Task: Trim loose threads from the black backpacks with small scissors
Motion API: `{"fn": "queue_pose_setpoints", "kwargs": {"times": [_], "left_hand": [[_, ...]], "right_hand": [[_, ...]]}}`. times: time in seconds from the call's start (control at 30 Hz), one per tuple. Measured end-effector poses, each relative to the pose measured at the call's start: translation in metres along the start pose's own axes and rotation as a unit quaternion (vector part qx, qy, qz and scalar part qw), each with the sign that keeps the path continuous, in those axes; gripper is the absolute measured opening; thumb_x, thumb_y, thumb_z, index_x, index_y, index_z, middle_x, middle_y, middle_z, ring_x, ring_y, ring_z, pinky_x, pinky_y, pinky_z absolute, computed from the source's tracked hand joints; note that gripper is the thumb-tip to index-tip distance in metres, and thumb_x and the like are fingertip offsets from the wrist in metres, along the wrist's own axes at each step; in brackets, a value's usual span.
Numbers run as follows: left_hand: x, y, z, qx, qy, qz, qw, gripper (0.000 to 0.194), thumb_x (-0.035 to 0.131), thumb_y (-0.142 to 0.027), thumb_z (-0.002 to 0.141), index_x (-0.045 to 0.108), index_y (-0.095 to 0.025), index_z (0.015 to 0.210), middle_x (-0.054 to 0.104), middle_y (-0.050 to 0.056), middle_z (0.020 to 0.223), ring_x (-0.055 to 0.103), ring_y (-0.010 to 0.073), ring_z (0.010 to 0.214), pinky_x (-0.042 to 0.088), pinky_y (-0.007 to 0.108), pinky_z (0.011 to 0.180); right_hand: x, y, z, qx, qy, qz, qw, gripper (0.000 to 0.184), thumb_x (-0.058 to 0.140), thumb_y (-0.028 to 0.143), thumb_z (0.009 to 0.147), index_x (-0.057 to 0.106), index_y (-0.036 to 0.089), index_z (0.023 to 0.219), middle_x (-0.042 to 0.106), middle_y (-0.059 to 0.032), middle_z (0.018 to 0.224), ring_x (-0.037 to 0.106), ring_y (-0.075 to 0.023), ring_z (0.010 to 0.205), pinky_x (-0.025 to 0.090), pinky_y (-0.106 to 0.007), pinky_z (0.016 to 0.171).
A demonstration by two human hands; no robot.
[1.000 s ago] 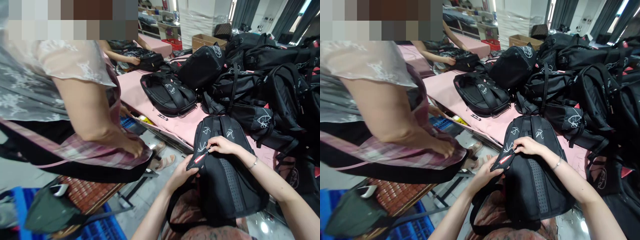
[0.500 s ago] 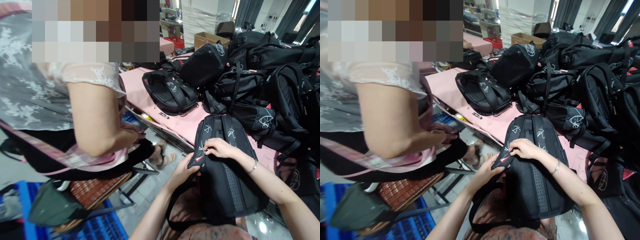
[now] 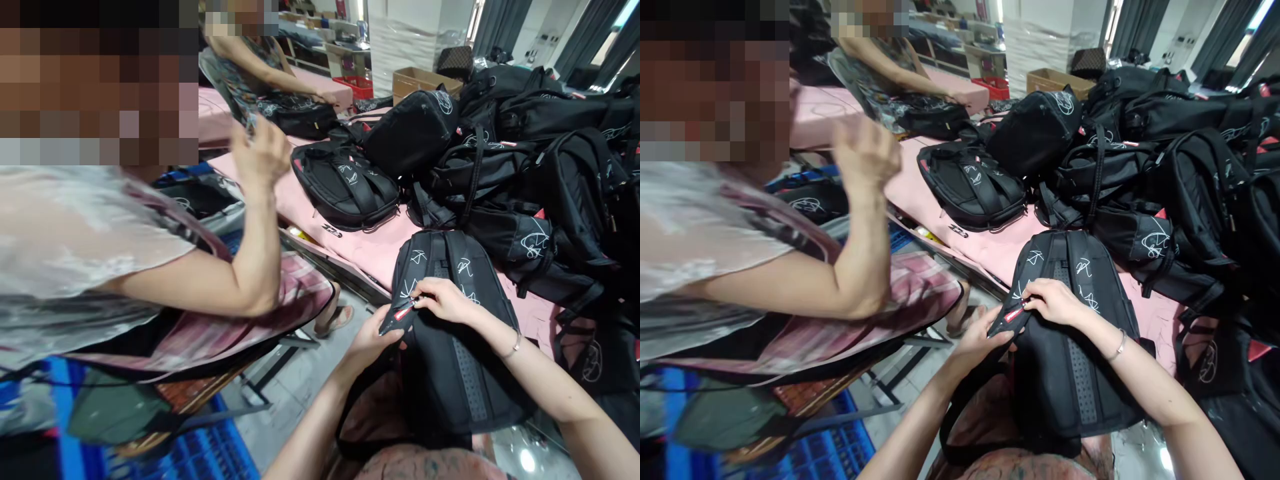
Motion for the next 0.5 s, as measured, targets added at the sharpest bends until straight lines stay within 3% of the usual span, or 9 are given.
{"fn": "queue_pose_setpoints", "kwargs": {"times": [0.17, 0.3, 0.5], "left_hand": [[0.002, 0.001, 0.000, 0.005, -0.019, -0.013, 1.000, 0.060, 0.069, -0.036, 0.065, 0.044, -0.013, 0.114, 0.061, 0.009, 0.094, 0.061, 0.0147, 0.062, 0.045, 0.022, 0.050], [0.005, -0.002, -0.005, 0.003, -0.015, -0.046, 0.999, 0.058, 0.068, -0.034, 0.067, 0.044, -0.012, 0.115, 0.061, 0.010, 0.098, 0.062, 0.0159, 0.067, 0.048, 0.025, 0.058], [0.027, -0.012, -0.012, 0.014, 0.023, -0.128, 0.991, 0.052, 0.063, -0.028, 0.073, 0.043, -0.015, 0.120, 0.060, 0.011, 0.107, 0.063, 0.0203, 0.085, 0.047, 0.028, 0.075]], "right_hand": [[0.002, 0.009, -0.013, 0.000, -0.009, -0.060, 0.998, 0.007, 0.053, 0.023, 0.084, 0.058, 0.017, 0.083, 0.059, -0.0024, 0.078, 0.054, -0.0154, 0.075, 0.041, -0.026, 0.070], [-0.004, 0.012, -0.034, 0.054, -0.115, -0.017, 0.992, 0.009, 0.050, 0.022, 0.086, 0.057, 0.017, 0.090, 0.059, -0.0034, 0.082, 0.055, -0.0148, 0.075, 0.043, -0.026, 0.069], [-0.007, 0.026, -0.085, 0.101, -0.267, -0.030, 0.958, 0.016, 0.049, 0.020, 0.086, 0.056, 0.017, 0.100, 0.060, -0.0063, 0.089, 0.057, -0.0153, 0.083, 0.047, -0.026, 0.072]]}}
Point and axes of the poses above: each hand's wrist, its own z-axis towards the middle knuckle, its own x-axis out of the palm, y = z × x, the point moved 8 cm from there along z, towards the middle knuckle
